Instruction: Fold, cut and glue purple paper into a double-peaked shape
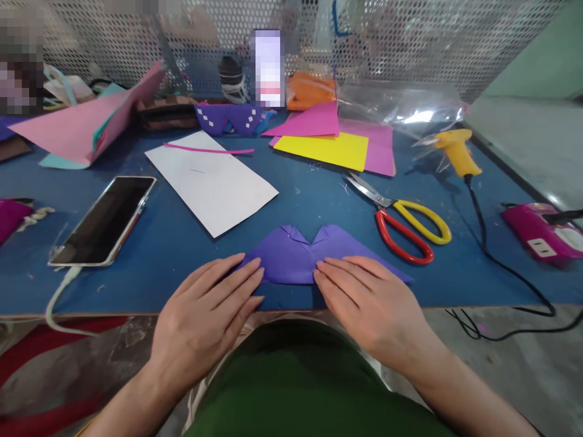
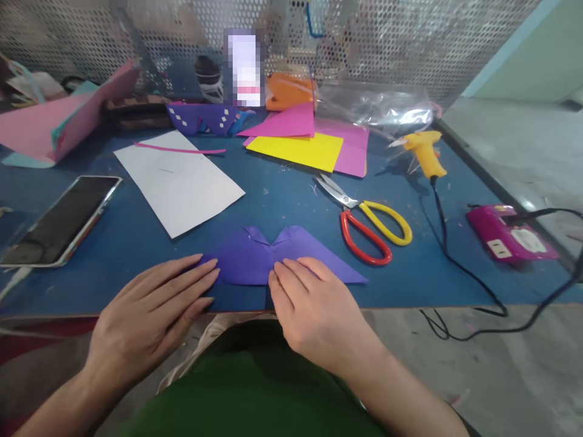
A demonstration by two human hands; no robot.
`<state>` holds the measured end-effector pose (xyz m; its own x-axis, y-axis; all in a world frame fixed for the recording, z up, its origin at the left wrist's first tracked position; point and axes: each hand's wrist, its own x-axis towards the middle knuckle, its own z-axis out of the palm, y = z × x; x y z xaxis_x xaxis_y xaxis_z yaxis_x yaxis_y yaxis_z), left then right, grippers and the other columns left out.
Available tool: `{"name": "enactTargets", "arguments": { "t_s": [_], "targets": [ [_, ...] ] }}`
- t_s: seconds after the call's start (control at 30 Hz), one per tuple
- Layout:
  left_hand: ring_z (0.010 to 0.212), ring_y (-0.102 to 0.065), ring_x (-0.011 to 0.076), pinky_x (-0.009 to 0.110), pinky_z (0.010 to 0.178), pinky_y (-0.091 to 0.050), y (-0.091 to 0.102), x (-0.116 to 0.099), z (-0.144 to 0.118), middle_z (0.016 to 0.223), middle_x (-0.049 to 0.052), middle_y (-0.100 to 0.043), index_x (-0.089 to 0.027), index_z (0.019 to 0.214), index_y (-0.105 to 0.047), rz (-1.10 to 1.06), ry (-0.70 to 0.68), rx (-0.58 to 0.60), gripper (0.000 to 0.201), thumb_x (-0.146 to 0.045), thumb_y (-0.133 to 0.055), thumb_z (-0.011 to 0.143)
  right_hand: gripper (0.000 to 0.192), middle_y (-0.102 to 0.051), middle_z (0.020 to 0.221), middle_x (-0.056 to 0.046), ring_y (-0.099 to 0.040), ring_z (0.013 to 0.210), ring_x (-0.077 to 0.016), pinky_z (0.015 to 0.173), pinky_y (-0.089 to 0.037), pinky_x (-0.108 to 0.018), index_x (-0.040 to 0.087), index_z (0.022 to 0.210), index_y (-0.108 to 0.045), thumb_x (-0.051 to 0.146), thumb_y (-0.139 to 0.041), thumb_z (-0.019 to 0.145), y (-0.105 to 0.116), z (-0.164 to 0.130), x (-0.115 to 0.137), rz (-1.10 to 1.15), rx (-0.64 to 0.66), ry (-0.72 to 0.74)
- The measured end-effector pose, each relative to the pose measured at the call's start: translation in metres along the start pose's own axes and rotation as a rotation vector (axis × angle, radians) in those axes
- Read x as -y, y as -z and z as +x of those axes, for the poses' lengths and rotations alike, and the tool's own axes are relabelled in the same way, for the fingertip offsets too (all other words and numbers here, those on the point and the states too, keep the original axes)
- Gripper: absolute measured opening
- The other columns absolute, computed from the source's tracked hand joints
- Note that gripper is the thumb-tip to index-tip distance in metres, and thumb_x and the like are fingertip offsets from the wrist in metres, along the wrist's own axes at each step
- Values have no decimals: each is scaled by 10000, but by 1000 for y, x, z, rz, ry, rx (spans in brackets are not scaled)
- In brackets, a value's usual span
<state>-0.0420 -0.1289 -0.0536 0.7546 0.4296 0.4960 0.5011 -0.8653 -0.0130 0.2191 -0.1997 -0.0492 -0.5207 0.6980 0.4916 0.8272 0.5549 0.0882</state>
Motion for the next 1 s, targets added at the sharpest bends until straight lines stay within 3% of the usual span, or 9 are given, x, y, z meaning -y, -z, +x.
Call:
{"name": "enactTargets", "arguments": {
  "t_s": [0.13,0.27,0.47,0.6,0.73,0.87,1.0],
  "targets": [
    [1121,-689,307,486,991,-495,7,0,1,1122,103,-776,-106,1122,-712,18,28,-54,211,-186,-648,937,224,-775,1108,-115,-722,1027,-253,953,-530,-416,62,1076,-742,59,-568,935,-3,-3,3,73,-3,-107],
    [1046,-720,244,417,990,-481,5,-15,22,1119,54,-782,-147,1107,-723,-24,50,-56,198,-188,-685,917,203,-772,1111,-92,-709,1052,-237,969,-513,-398,81,1085,-736,100,-579,957,-6,-6,6,133,-11,-180],
    [965,-733,189,368,942,-478,-11,-28,45,1078,11,-792,-162,1049,-734,-40,-61,0,143,-138,-649,937,176,-769,1113,-91,-712,1050,-220,974,-513,-390,95,1095,-712,102,-602,957,-1,-5,5,225,-63,-218],
    [929,-743,186,359,920,-497,-15,-24,42,1044,15,-797,-159,1048,-731,-21,-90,-33,153,-117,-669,916,80,-761,986,-47,-712,944,-173,895,-552,-336,168,997,-687,182,-696,919,18,-17,-2,324,-230,-490],
    [909,-753,190,360,887,-511,-17,-22,43,1024,16,-800,-156,1030,-728,-70,-78,-74,142,-104,-675,909,117,-693,801,22,-662,748,-145,667,-525,-286,222,838,-653,177,-758,859,32,-44,-7,172,-423,-827],
    [905,-744,205,371,874,-535,-13,-24,42,988,42,-793,-157,1018,-717,-158,32,-172,155,-183,-753,870,85,-731,825,31,-686,787,-171,697,-495,-309,256,826,-694,280,-758,878,38,-64,-7,64,-422,-1005],
    [825,-712,144,285,761,-578,-2,-29,37,911,21,-740,-170,880,-672,-346,179,-279,117,-116,-767,835,78,-766,850,55,-713,770,-160,664,-507,-284,290,853,-718,340,-718,913,42,-65,0,24,-318,-989]
  ]
}}
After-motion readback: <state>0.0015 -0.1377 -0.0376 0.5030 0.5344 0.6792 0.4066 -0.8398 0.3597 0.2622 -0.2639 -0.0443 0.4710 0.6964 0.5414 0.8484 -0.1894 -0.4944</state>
